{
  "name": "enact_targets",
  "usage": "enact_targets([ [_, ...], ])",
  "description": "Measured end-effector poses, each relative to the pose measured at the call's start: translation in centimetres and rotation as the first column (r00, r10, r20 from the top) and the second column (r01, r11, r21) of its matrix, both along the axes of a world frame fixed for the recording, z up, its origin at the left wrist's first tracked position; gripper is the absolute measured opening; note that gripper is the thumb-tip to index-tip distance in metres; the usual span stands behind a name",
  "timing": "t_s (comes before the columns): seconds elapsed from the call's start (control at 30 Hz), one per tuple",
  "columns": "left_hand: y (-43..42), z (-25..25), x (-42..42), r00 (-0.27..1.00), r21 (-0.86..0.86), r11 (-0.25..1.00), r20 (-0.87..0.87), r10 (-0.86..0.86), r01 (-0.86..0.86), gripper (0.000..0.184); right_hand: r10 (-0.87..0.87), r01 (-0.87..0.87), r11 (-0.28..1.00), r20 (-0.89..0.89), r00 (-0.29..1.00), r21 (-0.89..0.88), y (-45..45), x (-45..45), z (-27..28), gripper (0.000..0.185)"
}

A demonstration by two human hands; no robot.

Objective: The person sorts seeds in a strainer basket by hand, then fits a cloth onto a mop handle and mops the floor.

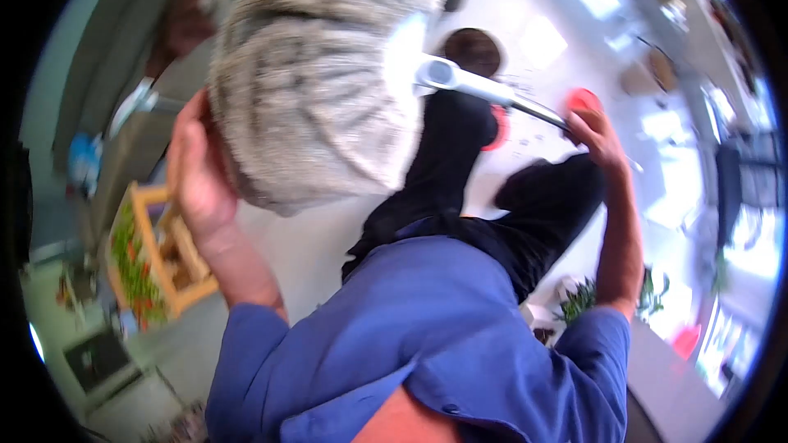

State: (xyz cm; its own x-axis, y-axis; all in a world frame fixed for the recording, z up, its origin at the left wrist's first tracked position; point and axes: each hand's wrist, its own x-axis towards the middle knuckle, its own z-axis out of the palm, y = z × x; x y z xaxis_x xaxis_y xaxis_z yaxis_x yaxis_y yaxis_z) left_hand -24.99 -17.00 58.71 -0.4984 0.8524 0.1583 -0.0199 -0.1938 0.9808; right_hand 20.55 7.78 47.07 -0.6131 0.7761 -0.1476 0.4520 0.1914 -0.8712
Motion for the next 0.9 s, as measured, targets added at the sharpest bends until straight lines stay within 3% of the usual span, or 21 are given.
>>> enact_targets([
  [0.1, -0.4, -2.2, -1.3, 0.997, 0.095, 0.994, -0.073, -0.039, 0.046, 0.051, -0.215, 0.218, 0.973, -0.049, 0.975, 0.077, -1.0, 3.4, 1.9, 0.048],
  [0.2, -0.1, -4.0, -1.6, 0.998, 0.050, 0.997, -0.032, -0.052, 0.054, 0.046, -0.388, 0.405, 0.900, -0.130, 0.912, 0.157, -2.2, 7.8, 3.0, 0.046],
  [0.27, 1.0, -5.4, -2.1, 0.999, -0.036, 0.999, 0.033, -0.012, 0.013, 0.041, -0.467, 0.448, 0.821, -0.035, 0.884, 0.354, -3.7, 9.3, 4.9, 0.034],
  [0.33, 2.3, -6.3, -1.2, 0.997, -0.059, 0.998, 0.081, -0.018, 0.022, 0.039, -0.518, 0.578, 0.804, -0.311, 0.797, 0.141, -6.7, 9.6, 4.3, 0.023],
  [0.37, 2.6, -6.6, -0.9, 0.993, -0.094, 0.996, 0.117, 0.002, 0.009, 0.036, -0.531, 0.548, 0.819, -0.141, 0.836, 0.169, -8.1, 11.8, 2.0, 0.016],
  [0.4, 3.0, -7.2, -0.8, 0.994, -0.088, 0.996, 0.110, -0.023, 0.032, 0.036, -0.526, 0.512, 0.850, 0.250, 0.813, 0.123, -9.6, 14.7, -1.4, 0.015],
  [0.43, 3.4, -8.3, -0.6, 0.991, -0.112, 0.993, 0.128, -0.021, 0.036, 0.035, -0.617, 0.628, 0.777, 0.149, 0.773, -0.037, -12.3, 14.3, -3.7, 0.020],
  [0.47, 3.7, -9.2, -0.2, 0.989, -0.143, 0.989, 0.148, -0.018, 0.039, 0.033, -0.683, 0.710, 0.696, 0.202, 0.702, -0.113, -14.5, 14.5, -5.5, 0.027],
  [0.5, 4.1, -10.0, 0.1, 0.983, -0.168, 0.984, 0.182, -0.023, 0.054, 0.031, -0.739, 0.737, 0.672, 0.125, 0.662, 0.068, -16.9, 16.4, -10.5, 0.031],
  [0.6, 5.2, -12.0, 0.5, 0.973, -0.239, 0.961, 0.216, -0.085, 0.137, 0.030, -0.878, 0.869, 0.462, 0.233, 0.418, 0.180, -21.9, 15.1, -12.9, 0.036],
  [0.7, 6.4, -12.8, 0.9, 0.974, -0.285, 0.947, 0.206, -0.091, 0.149, 0.029, -0.937, 0.931, 0.321, 0.199, 0.286, 0.175, -22.9, 16.8, -14.6, 0.036],
  [0.73, 6.8, -12.8, 1.1, 0.977, -0.312, 0.940, 0.202, -0.072, 0.134, 0.029, -0.924, 0.909, 0.336, 0.272, 0.268, 0.245, -21.8, 18.1, -14.2, 0.030],
  [0.8, 7.6, -12.8, 1.8, 0.979, -0.316, 0.937, 0.184, -0.093, 0.148, 0.028, -0.950, 0.938, 0.312, -0.035, 0.310, -0.149, -20.1, 19.7, -12.4, 0.029],
  [0.83, 7.9, -12.6, 2.2, 0.978, -0.320, 0.934, 0.180, -0.103, 0.157, 0.028, -0.960, 0.906, 0.280, -0.060, 0.275, -0.316, -20.1, 18.9, -9.6, 0.037],
  [0.87, 8.6, -12.4, 2.6, 0.978, -0.317, 0.933, 0.174, -0.117, 0.168, 0.028, -0.953, 0.861, 0.287, -0.036, 0.300, -0.420, -21.3, 19.5, -10.7, 0.039],
  [0.9, 9.1, -12.4, 2.8, 0.976, -0.304, 0.935, 0.172, -0.133, 0.181, 0.028, -0.905, 0.807, 0.352, 0.049, 0.423, -0.474, -23.2, 20.9, -14.8, 0.034],
])
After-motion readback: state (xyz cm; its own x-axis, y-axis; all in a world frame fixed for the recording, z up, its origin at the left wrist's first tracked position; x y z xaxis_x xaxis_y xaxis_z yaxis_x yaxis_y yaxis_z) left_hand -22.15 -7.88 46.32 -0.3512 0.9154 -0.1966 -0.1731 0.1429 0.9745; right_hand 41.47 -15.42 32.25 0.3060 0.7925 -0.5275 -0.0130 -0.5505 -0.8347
